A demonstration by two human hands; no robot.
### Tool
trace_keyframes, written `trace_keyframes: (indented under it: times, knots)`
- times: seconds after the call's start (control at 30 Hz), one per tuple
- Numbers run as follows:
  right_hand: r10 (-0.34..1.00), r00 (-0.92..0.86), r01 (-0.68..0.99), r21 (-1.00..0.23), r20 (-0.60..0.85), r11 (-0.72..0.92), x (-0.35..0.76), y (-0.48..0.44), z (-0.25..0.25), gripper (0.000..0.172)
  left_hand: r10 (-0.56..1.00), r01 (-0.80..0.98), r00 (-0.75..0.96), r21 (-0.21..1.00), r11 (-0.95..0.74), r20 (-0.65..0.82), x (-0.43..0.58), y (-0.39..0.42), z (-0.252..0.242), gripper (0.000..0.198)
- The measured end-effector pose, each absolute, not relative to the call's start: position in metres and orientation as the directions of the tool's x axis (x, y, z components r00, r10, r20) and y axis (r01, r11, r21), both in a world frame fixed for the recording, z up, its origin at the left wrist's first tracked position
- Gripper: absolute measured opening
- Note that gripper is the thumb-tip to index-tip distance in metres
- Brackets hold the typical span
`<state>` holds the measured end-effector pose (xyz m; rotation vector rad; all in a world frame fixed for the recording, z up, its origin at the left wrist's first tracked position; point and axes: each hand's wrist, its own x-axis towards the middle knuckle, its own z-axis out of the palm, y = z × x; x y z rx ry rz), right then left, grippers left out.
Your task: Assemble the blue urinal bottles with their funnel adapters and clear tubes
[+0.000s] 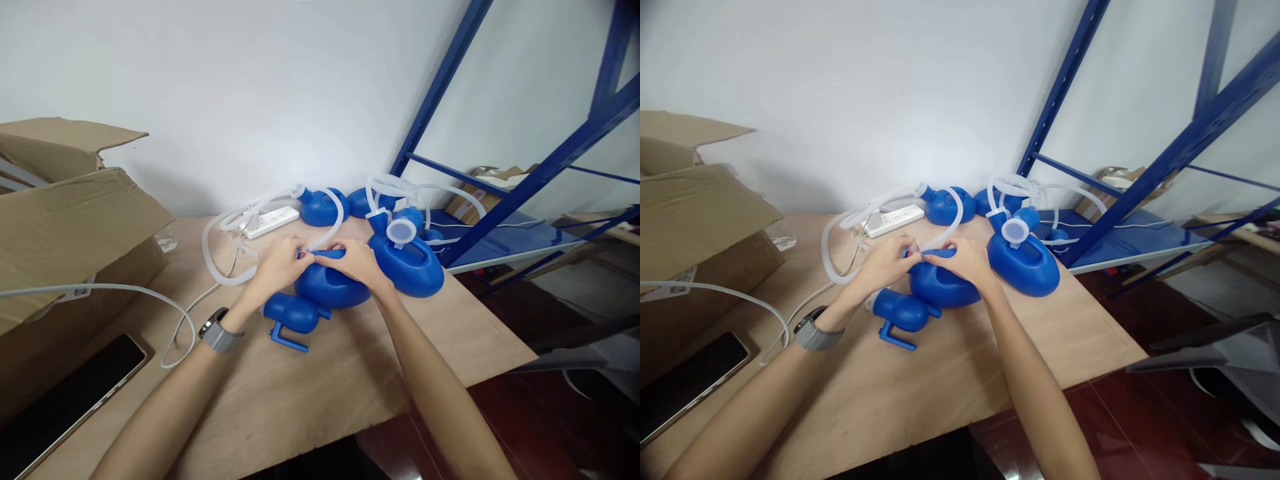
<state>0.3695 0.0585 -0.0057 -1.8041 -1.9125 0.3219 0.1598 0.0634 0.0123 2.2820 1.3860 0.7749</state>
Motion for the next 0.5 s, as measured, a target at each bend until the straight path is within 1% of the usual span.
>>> trace_keyframes:
  times: [0.1,0.2,0.33,0.5]
  knots:
    - [0.981,-0.011,0.863,-0.494,0.193,0.107,0.369,0.06,-0.006,0.056,0.897,0.721,0.345,0.533,-0.442,0.277,0.161,0.062,0.013,0.018]
    - [0.985,0.001,0.857,-0.509,0.17,0.087,0.368,0.059,-0.005,0.057,0.916,0.748,0.3,0.53,-0.399,0.266,0.164,0.06,0.014,0.022]
    - [0.989,0.014,0.856,-0.513,0.149,0.065,0.367,0.057,0.0,0.054,0.939,0.798,0.218,0.505,-0.328,0.266,0.169,0.059,0.014,0.029]
    - [0.992,-0.005,0.847,-0.527,0.123,0.07,0.367,0.056,0.003,0.048,0.939,0.805,0.214,0.496,-0.326,0.27,0.171,0.063,0.01,0.029]
